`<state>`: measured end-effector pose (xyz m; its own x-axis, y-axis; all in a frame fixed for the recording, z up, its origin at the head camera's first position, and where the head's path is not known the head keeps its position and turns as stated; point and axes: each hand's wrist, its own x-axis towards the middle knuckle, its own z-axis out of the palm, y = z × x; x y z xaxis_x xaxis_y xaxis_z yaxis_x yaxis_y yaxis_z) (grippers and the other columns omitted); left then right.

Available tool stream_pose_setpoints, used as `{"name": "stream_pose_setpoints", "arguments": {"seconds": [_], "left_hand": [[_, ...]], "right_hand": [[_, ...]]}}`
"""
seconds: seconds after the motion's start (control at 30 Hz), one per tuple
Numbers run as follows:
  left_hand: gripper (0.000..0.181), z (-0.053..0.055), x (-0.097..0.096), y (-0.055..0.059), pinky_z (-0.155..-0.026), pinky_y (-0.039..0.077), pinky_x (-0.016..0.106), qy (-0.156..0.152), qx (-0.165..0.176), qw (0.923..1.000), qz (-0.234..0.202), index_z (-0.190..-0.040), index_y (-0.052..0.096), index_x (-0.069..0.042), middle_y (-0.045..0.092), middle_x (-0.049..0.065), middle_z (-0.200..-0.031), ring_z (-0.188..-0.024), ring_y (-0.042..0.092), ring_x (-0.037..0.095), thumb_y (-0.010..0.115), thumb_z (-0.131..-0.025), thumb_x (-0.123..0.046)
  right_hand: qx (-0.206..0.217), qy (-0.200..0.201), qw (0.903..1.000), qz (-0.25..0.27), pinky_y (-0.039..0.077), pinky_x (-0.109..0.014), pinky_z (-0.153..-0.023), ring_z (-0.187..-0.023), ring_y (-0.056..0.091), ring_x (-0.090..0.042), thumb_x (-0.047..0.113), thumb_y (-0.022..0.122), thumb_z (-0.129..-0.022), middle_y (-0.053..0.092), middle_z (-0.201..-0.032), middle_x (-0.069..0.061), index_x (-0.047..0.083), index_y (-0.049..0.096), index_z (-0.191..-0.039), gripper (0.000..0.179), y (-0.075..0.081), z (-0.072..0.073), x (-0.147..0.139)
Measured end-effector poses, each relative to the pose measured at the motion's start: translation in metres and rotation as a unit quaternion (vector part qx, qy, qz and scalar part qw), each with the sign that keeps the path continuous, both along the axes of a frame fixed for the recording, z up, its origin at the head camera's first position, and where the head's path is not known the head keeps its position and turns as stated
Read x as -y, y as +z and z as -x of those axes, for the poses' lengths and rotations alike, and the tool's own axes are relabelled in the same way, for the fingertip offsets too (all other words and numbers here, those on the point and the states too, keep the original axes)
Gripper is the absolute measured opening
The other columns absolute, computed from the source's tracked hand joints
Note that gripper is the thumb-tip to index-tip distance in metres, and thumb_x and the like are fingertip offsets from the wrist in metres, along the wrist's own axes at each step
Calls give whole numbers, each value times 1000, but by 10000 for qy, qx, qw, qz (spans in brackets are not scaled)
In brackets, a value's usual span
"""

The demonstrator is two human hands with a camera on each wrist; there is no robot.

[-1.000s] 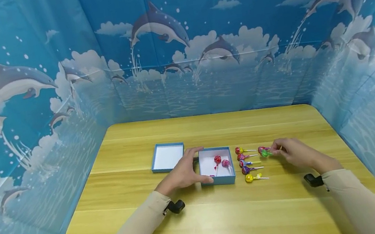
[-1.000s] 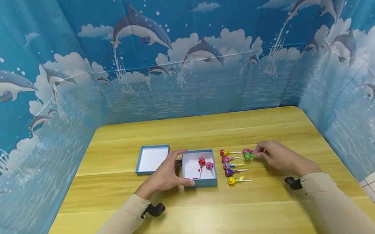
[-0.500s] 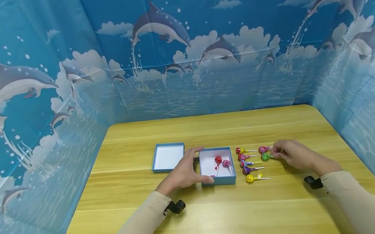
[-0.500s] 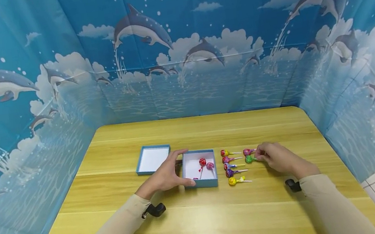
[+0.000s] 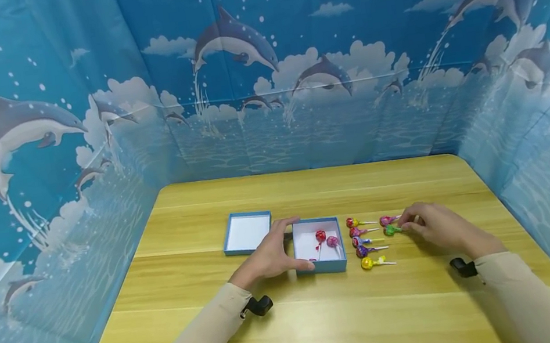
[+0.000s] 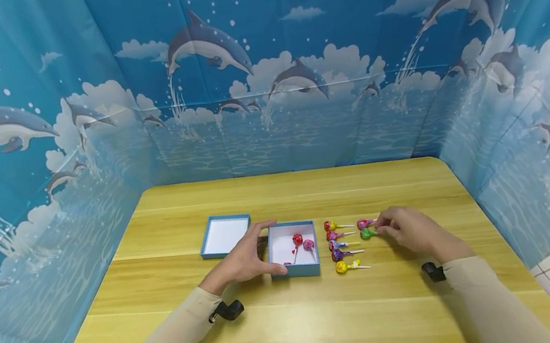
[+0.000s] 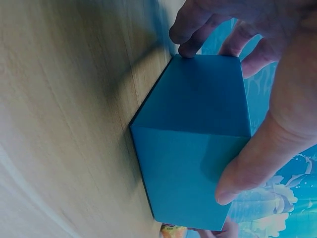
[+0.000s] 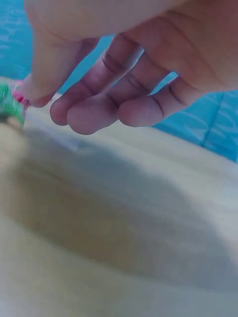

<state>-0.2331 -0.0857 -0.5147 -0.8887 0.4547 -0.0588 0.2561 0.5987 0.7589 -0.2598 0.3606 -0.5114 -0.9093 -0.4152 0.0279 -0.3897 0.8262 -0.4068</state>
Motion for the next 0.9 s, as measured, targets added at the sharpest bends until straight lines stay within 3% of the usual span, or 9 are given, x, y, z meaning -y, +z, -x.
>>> {"name": "stream_pose_setpoints", "arguments": {"seconds": [0.2, 0.4, 0.6, 0.7, 0.9], "left_hand": [[120, 0, -1, 0, -126, 39, 56, -11, -26, 10000, -78, -169, 28, -30, 34, 6, -170, -155, 41, 32, 96, -74, -57], [120, -1, -1, -2, -126, 39, 56, 18, -15, 10000, -94, -169, 29, -29, 34, 5, -169, -155, 42, 32, 97, -73, -55], [120, -1, 0, -2, -126, 39, 56, 33, -3, 9999, -106, -169, 29, -30, 34, 5, -169, -154, 43, 31, 97, -73, -55], [119, 0, 0, -2, -126, 39, 56, 56, -23, 9999, -97, -169, 29, -30, 35, 5, -168, -153, 44, 31, 97, -74, -55], [119, 0, -1, -2, -126, 39, 55, 20, -27, 9999, -136, -169, 29, -27, 36, 6, -166, -152, 45, 31, 97, -75, -54]], "right_hand": [[-121, -81, 9971, 743, 53, -28, -65, -77, 66, -17, 31, 68, -108, 77, -99, -2, 19, 80, -108, 17, 18, 2, 7], [127, -44, 9908, 1347, 57, -30, -73, -91, 74, -26, 48, 61, -108, 79, -105, -1, 33, 77, -111, 22, 39, 7, 37], [668, 596, 9816, 1686, 58, -32, -68, -80, 68, -21, 43, 62, -109, 77, -105, 4, 32, 77, -115, 19, 56, 17, 87], [909, 952, 9749, 1798, 58, -34, -69, -79, 67, -19, 42, 63, -109, 78, -107, -2, 30, 77, -116, 19, 61, 22, 110], [1275, 1504, 9622, 1879, 61, -36, -79, -94, 72, -33, 41, 63, -109, 77, -120, -9, 24, 77, -121, 25, 63, 31, 145]]}}
